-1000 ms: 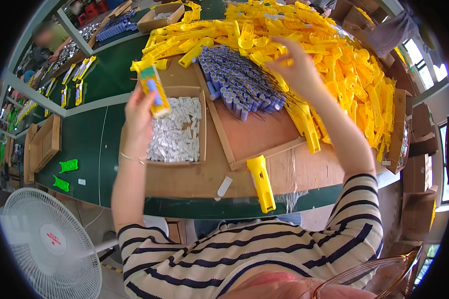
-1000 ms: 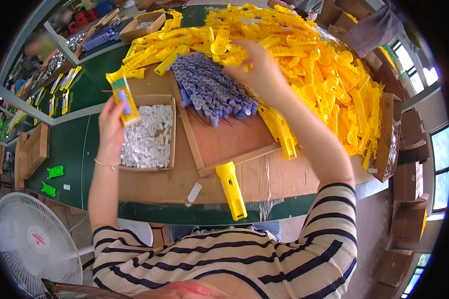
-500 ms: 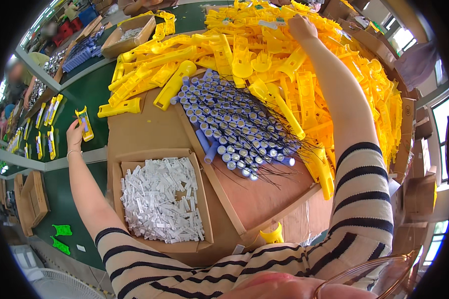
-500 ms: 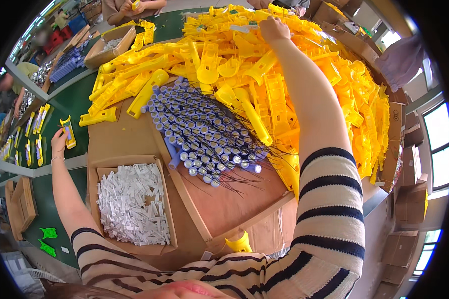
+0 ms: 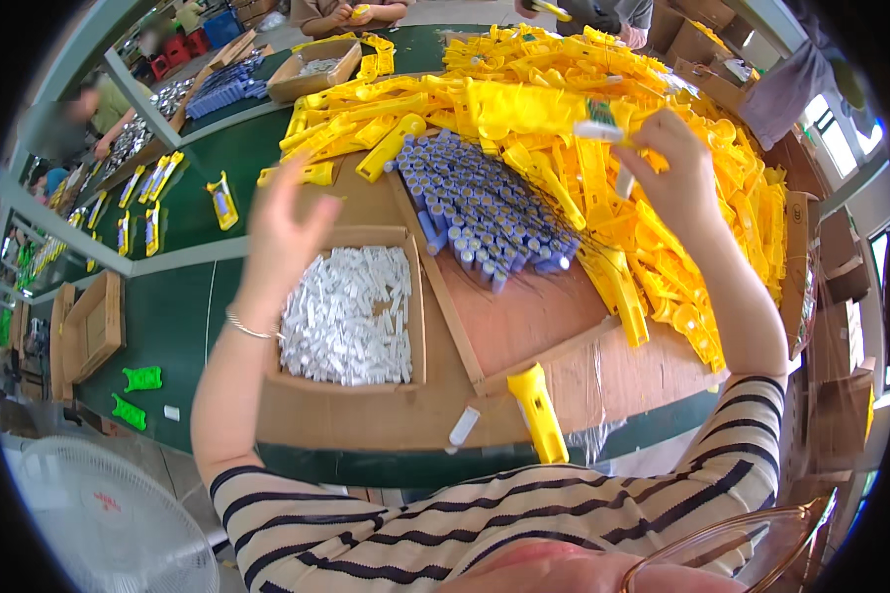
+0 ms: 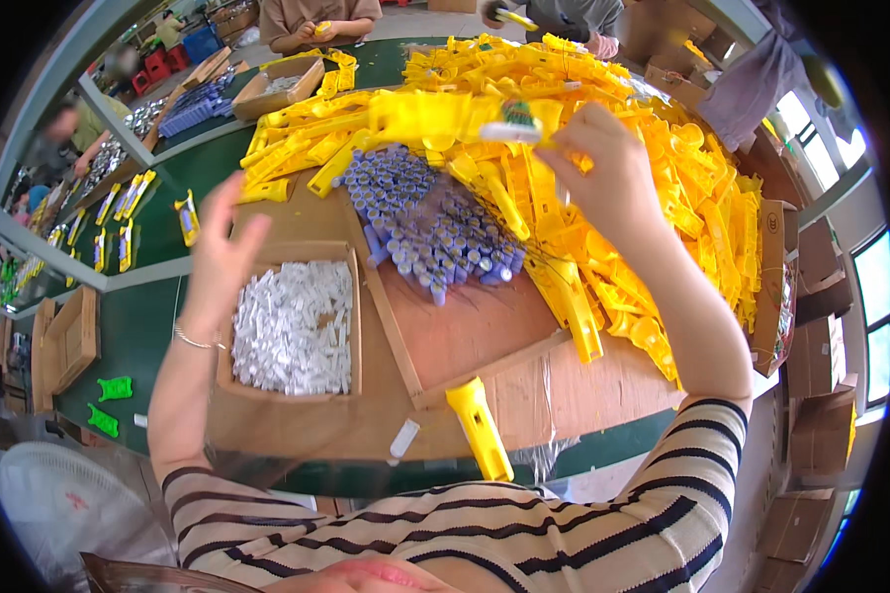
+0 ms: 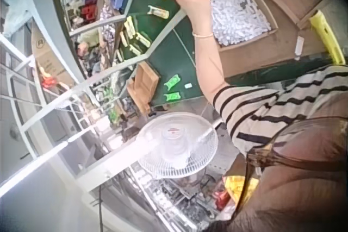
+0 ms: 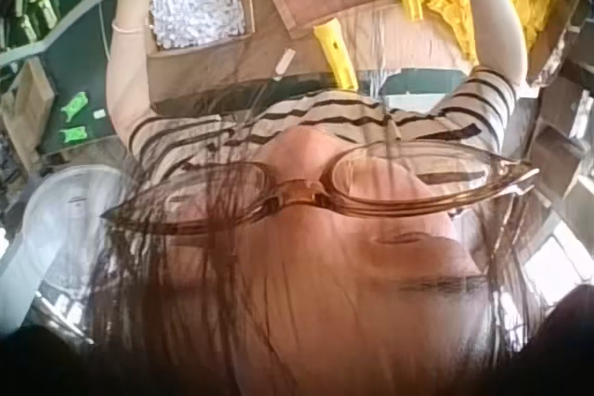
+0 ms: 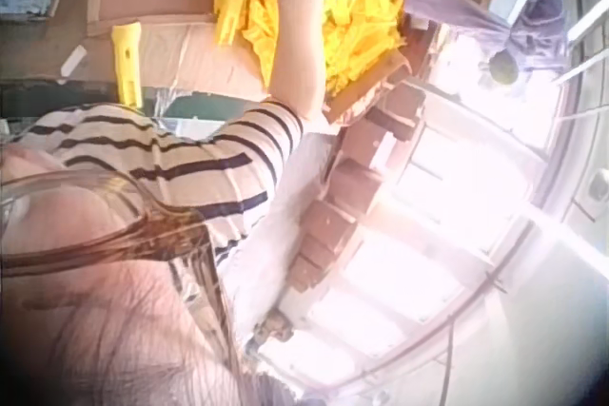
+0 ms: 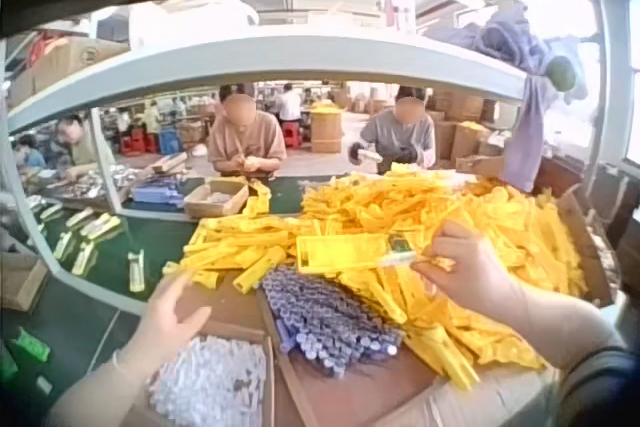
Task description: Assembling electronic and internal components into yellow flashlight housings.
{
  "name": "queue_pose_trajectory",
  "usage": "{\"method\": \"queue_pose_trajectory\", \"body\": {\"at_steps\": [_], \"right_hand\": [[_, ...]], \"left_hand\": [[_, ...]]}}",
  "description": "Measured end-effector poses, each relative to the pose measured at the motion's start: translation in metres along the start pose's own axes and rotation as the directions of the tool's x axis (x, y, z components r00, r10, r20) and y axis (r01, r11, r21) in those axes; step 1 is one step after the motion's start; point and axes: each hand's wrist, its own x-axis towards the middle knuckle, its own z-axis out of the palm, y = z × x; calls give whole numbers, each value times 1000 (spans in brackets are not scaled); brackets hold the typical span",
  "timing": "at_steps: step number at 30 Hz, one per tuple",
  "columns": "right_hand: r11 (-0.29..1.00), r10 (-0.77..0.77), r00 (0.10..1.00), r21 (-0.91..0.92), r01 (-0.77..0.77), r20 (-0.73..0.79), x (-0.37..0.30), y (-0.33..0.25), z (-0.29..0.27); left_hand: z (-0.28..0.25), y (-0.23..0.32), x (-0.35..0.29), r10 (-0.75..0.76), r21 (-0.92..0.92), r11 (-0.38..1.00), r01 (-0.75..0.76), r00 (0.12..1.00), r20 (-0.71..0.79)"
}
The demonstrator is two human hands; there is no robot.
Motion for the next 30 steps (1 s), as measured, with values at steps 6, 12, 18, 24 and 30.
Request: {"method": "queue_pose_trajectory", "body": {"at_steps": [6,12,18,24,30], "right_hand": [[890,-401,913,267,369,77,-87,-96,-45],[821,-338,939,509,259,67,-168,-141,-31],[63,16,967,964,-257,256,-222,-169,9],[38,-36,746,747,-663,665,-252,-130,3],[154,95,984,975,-161,148,-261,-94,-26]], "left_hand": [[35,153,-95,351,-691,-197,695,708,613],[62,240,-200,-82,-980,190,59,996,44],[44,258,-204,-315,-987,117,-107,939,-139],[5,240,-200,-205,-976,116,-184,957,-205],[7,236,-211,-315,-995,102,8,949,-25]]}}
